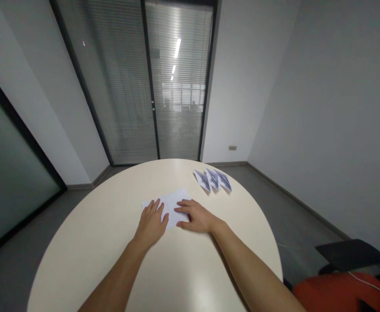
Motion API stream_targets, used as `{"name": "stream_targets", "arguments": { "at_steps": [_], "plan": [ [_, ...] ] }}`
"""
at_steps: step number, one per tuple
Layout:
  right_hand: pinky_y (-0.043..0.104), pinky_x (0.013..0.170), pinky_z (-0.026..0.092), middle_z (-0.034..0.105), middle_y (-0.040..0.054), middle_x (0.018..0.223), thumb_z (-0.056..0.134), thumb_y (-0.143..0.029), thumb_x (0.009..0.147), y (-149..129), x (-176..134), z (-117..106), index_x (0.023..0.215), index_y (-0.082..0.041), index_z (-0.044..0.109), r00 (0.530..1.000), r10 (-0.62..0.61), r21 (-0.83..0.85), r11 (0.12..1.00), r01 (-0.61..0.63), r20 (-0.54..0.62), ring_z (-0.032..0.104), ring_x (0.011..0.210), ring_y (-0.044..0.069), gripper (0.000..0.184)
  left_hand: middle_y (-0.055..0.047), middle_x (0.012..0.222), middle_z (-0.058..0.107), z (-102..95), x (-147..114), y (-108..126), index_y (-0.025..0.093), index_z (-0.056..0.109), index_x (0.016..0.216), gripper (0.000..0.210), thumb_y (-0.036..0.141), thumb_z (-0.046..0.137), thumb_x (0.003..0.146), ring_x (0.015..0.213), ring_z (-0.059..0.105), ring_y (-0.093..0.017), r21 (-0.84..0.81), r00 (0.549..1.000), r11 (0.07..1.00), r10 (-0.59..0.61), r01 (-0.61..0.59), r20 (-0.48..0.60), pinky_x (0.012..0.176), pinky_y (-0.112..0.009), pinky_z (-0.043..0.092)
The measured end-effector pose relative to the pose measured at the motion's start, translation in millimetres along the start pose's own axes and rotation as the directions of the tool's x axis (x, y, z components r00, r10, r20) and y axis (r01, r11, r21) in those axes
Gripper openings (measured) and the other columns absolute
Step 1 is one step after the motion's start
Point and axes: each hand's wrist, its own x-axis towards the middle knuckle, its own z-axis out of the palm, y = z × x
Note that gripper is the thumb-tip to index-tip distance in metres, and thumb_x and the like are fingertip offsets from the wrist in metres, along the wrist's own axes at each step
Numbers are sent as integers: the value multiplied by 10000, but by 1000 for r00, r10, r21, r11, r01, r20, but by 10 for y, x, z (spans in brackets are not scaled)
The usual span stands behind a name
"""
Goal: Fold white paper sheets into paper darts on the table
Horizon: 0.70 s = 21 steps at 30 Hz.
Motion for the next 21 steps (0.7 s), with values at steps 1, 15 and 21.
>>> {"name": "stream_targets", "arguments": {
  "at_steps": [1, 15, 21],
  "plan": [
    [508, 1135, 403, 579, 196, 1461, 721, -520, 860, 18, -3, 7, 1349, -177, 672, 1000, -1, 2, 1000, 1, -3, 526, 1369, 351, 599, -176, 1559, 487, -6, -4, 2, 111, 596, 1406, 486, 342, 463, 1000, 1471, 405, -370, -26, 1000, 999, 31, -31, -2, 1186, -562, 353],
    [494, 1113, 430, 636, 186, 1397, 646, -554, 927, 58, -13, -43, 1298, -179, 706, 993, 88, -25, 996, -90, -82, 571, 1328, 340, 530, -80, 1426, 642, -61, -29, 22, 221, 700, 1295, 386, 375, 551, 974, 1367, 546, -289, -192, 971, 952, 239, -237, -12, 1174, -481, 417],
    [460, 1109, 440, 656, 167, 1376, 626, -538, 941, 23, -20, -82, 1273, -183, 722, 992, 86, -23, 996, -89, -96, 591, 1309, 318, 495, -45, 1307, 723, -130, -31, 67, 239, 743, 1211, 333, 362, 519, 997, 1279, 621, -233, -225, 986, 960, 168, -165, -9, 1122, -402, 474]
  ]
}}
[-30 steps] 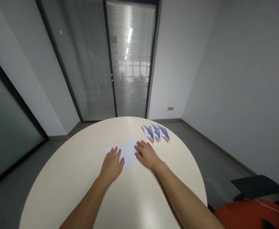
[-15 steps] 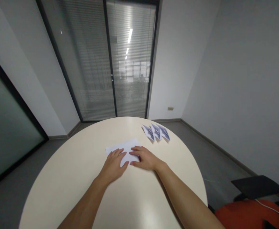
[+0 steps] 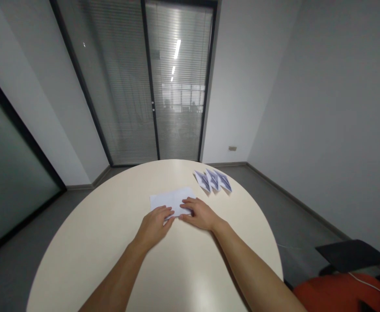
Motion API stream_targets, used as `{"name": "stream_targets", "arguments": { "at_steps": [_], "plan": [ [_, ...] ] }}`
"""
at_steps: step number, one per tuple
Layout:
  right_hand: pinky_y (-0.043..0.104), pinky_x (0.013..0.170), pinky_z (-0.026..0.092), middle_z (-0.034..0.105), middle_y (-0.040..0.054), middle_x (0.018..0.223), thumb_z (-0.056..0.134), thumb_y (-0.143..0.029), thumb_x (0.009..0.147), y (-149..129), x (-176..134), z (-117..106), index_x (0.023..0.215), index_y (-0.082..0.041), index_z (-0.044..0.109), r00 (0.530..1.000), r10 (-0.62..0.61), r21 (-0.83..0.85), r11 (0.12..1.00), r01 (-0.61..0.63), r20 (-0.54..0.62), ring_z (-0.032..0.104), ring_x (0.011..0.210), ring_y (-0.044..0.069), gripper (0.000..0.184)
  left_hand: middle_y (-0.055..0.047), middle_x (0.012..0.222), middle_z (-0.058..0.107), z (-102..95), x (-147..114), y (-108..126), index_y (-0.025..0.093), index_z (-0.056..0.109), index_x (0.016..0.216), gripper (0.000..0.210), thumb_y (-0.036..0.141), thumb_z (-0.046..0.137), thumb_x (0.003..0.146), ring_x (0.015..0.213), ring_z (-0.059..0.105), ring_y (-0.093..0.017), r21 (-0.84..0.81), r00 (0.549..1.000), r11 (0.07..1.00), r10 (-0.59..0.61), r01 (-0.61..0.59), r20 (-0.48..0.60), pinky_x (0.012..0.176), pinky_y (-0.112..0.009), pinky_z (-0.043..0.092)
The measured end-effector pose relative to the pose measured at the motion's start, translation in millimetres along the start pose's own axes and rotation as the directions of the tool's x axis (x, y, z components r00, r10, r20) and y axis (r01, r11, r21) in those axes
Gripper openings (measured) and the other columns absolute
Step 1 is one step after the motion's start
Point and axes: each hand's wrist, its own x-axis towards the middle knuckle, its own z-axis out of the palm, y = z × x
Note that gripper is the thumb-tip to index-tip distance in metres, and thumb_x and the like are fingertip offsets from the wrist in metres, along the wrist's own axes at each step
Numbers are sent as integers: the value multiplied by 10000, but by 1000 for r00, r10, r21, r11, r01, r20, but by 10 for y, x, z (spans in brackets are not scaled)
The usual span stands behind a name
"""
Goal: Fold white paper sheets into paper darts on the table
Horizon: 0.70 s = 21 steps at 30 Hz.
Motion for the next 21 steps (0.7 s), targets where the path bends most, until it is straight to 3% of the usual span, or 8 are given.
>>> {"name": "stream_targets", "arguments": {
  "at_steps": [13, 21],
  "plan": [
    [417, 1122, 437, 701, 108, 1324, 579, -416, 980, 35, -2, 20, 1234, -222, 748, 996, 87, 62, 994, -88, 16, 593, 1315, 277, 361, -70, 1270, 739, -57, 20, 12, 208, 747, 1154, 371, 334, 417, 1040, 1223, 658, -227, 10, 993, 994, -105, 106, -50, 1075, -369, 483],
    [316, 829, 518, 790, 65, 1031, 596, -371, 958, -7, 9, -28, 1044, -220, 769, 977, 209, 181, 963, -200, -33, 717, 919, 229, 245, -65, 1028, 779, -122, 23, 54, 221, 716, 991, 368, 320, 368, 1057, 955, 715, -220, 29, 982, 983, -178, 180, -55, 826, -305, 496]
  ]
}}
